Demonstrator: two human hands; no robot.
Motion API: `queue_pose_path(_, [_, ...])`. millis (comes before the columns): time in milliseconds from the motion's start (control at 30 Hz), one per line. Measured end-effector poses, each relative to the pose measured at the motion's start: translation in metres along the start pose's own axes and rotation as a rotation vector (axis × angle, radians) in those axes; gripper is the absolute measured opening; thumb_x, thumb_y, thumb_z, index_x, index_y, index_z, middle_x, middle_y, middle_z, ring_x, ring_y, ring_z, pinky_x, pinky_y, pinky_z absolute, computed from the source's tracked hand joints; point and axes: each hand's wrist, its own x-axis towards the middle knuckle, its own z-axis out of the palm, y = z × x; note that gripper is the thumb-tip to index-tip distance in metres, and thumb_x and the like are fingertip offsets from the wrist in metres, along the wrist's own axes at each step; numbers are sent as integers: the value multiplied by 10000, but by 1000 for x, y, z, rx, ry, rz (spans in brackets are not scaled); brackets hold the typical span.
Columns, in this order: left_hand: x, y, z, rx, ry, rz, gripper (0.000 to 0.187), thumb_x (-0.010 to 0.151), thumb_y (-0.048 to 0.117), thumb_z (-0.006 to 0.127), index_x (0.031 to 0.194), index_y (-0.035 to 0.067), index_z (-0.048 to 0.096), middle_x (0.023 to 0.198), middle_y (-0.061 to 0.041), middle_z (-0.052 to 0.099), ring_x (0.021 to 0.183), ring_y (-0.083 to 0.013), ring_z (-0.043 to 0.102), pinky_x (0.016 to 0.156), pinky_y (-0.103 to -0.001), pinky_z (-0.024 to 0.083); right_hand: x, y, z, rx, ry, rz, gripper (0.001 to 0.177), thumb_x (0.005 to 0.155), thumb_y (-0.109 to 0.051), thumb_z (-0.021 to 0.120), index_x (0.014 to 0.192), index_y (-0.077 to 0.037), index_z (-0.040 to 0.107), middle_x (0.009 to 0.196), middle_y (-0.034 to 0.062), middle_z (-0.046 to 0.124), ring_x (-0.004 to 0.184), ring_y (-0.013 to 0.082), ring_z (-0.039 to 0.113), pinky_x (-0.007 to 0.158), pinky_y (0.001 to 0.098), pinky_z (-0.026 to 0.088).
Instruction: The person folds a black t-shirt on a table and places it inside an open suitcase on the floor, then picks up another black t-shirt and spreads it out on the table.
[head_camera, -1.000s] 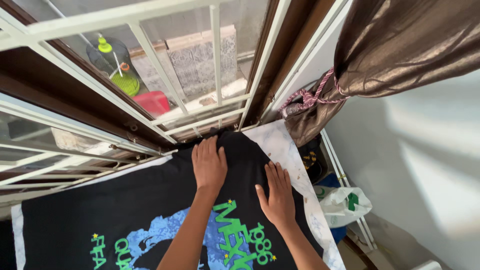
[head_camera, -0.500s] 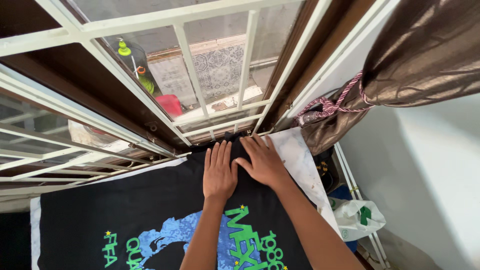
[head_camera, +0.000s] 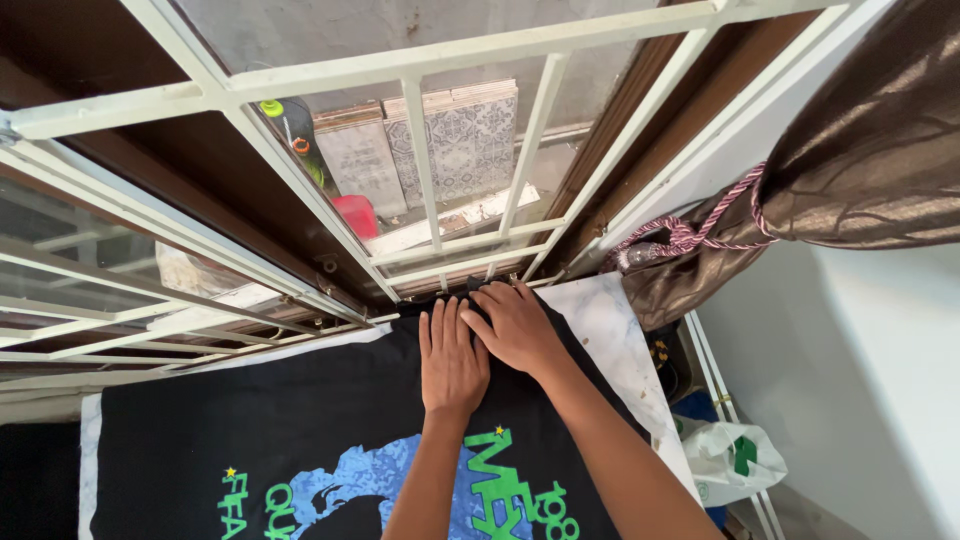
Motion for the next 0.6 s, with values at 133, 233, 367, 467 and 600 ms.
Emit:
queue_pose_path(133, [0, 0, 1, -4, -8, -14, 543, 999, 277, 451, 1465, -3, 463, 1525, -151, 463, 1487, -323, 321, 1248, -509, 176, 28, 0, -2, -50, -276, 265, 647, 1026, -490, 237, 1200, -103, 726, 1224, 146, 704, 1257, 329, 570, 1194, 554, 242])
queue_pose_path(233, [3, 1, -3, -23, -9, -21, 549, 983, 276, 456, 1459, 1, 460, 1516, -153, 464, 1478, -322, 323, 1236, -517, 174, 46, 9, -6, -191, -432, 396, 811, 1040, -567, 124, 1144, -72, 758, 1219, 184, 691, 1275, 352, 563, 1223, 557, 216])
queue_pose_path(367, [5, 2, -8, -53, -43, -38, 551, 980, 278, 461, 1459, 6, 460, 1512, -147, 462, 1471, -321, 324, 1237, -519, 167, 37, 24, -7, -177, -388, 456, 708, 1120, -504, 221, 1131, -47, 761, 1159, 213, 731, 1228, 352, 635, 1251, 539, 276])
queue_pose_path(467, [4, 2, -10, -57, -57, -53, 559, 982, 288, 468, 1478, 30, 448, 1530, -131, 455, 1486, -311, 323, 1250, -517, 169, 5, 35, -12, 71, 108, 360, 461, 1032, -404, 484, 1217, -55, 721, 1231, 170, 723, 1221, 330, 637, 1159, 485, 428])
queue_pose_path(600, [6, 2, -10, -15, -26, 13, 555, 989, 308, 470, 1521, 150, 454, 1565, -102, 437, 1473, -312, 329, 1228, -526, 178, -44, 38, -21, -9, 226, -26, 428, 1008, -315, 582, 1352, -65, 627, 1437, 123, 599, 1413, 326, 481, 1193, 546, 315])
